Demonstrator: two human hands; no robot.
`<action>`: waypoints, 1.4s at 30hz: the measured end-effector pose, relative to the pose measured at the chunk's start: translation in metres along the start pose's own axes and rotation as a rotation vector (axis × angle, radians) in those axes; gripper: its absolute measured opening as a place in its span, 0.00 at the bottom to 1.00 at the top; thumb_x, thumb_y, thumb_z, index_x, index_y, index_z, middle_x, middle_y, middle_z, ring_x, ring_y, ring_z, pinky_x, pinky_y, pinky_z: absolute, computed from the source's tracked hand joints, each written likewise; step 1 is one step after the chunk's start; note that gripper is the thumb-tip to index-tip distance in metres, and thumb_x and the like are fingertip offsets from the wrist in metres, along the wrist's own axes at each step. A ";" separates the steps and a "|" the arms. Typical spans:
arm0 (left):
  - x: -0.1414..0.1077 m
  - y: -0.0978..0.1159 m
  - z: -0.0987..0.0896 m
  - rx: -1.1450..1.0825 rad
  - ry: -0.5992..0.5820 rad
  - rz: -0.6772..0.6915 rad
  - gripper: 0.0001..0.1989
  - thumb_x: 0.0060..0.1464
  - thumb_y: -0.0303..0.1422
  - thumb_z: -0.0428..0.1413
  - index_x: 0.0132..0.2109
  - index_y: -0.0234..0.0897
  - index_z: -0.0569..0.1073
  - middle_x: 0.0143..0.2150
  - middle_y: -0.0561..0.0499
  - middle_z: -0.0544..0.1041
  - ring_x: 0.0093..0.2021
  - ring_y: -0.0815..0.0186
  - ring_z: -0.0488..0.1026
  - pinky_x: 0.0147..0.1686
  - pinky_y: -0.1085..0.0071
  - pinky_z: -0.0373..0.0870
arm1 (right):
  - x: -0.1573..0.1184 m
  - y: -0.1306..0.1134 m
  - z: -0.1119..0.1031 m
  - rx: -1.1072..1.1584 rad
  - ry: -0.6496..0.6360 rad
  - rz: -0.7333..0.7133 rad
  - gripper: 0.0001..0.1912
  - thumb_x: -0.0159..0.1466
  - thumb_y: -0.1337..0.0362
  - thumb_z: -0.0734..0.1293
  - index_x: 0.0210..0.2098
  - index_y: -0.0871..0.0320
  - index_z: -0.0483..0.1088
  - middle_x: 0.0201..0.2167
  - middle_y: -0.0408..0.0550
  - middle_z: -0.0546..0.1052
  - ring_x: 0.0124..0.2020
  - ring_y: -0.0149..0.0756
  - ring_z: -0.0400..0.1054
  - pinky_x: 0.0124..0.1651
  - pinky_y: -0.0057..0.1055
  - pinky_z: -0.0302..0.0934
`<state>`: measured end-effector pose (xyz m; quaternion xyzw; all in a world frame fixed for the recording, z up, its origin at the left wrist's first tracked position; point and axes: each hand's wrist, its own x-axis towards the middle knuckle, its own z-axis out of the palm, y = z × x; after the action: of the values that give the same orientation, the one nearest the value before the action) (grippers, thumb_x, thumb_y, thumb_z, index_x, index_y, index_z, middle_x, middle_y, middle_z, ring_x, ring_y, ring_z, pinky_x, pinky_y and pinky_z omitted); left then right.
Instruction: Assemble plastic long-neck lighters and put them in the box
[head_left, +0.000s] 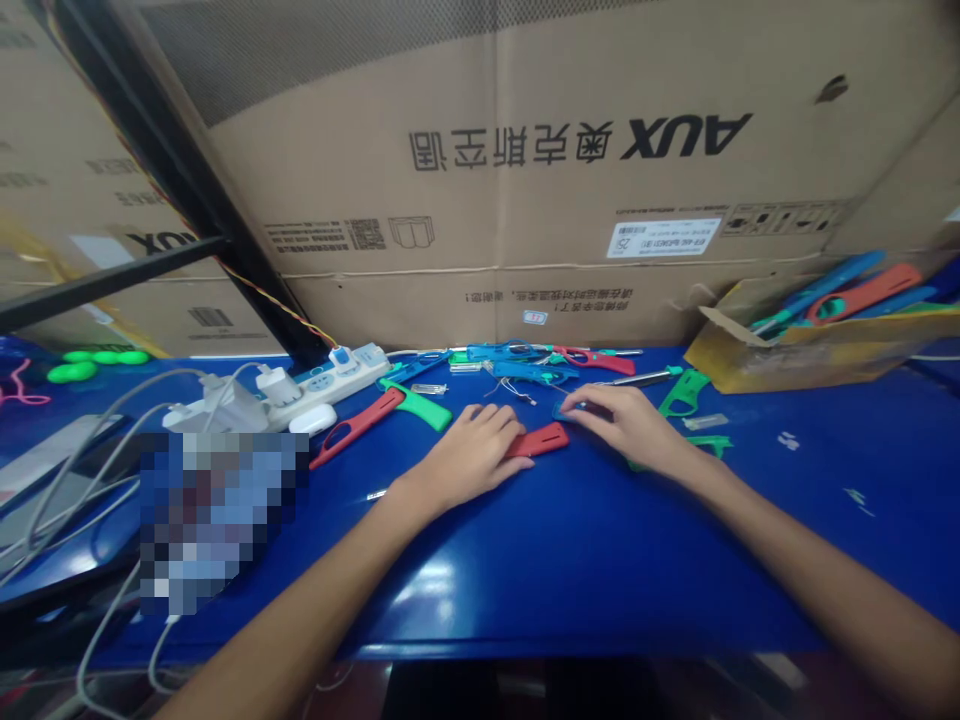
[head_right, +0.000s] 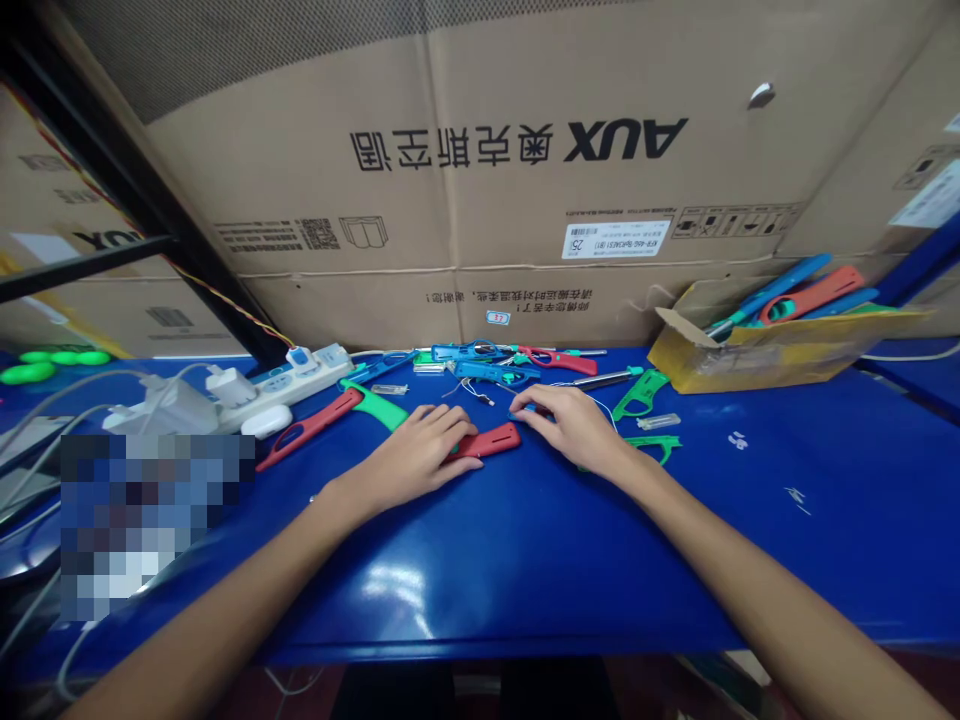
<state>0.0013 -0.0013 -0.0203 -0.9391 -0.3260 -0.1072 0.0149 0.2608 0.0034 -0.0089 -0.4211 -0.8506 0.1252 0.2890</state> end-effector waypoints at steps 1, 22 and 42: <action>0.000 0.000 0.001 -0.004 -0.002 -0.005 0.19 0.68 0.46 0.49 0.49 0.35 0.72 0.48 0.46 0.73 0.49 0.57 0.70 0.48 0.60 0.64 | 0.000 -0.001 0.001 0.005 -0.024 0.011 0.09 0.70 0.59 0.63 0.40 0.55 0.74 0.38 0.46 0.80 0.36 0.37 0.74 0.41 0.34 0.65; 0.002 -0.007 0.003 -0.138 -0.035 -0.005 0.18 0.68 0.47 0.50 0.48 0.36 0.71 0.49 0.46 0.72 0.47 0.58 0.70 0.47 0.61 0.65 | -0.004 0.004 0.005 -0.138 -0.172 -0.073 0.09 0.71 0.62 0.62 0.42 0.54 0.74 0.41 0.47 0.79 0.41 0.38 0.72 0.44 0.35 0.63; 0.001 -0.009 0.003 -0.154 -0.036 -0.001 0.19 0.68 0.48 0.49 0.51 0.36 0.71 0.48 0.47 0.72 0.47 0.59 0.70 0.47 0.63 0.66 | -0.007 0.002 -0.001 -0.266 -0.202 -0.139 0.13 0.72 0.63 0.61 0.47 0.53 0.77 0.43 0.48 0.79 0.42 0.40 0.75 0.43 0.37 0.68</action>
<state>-0.0030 0.0071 -0.0234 -0.9391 -0.3174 -0.1150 -0.0635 0.2657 -0.0012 -0.0118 -0.3812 -0.9113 0.0327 0.1519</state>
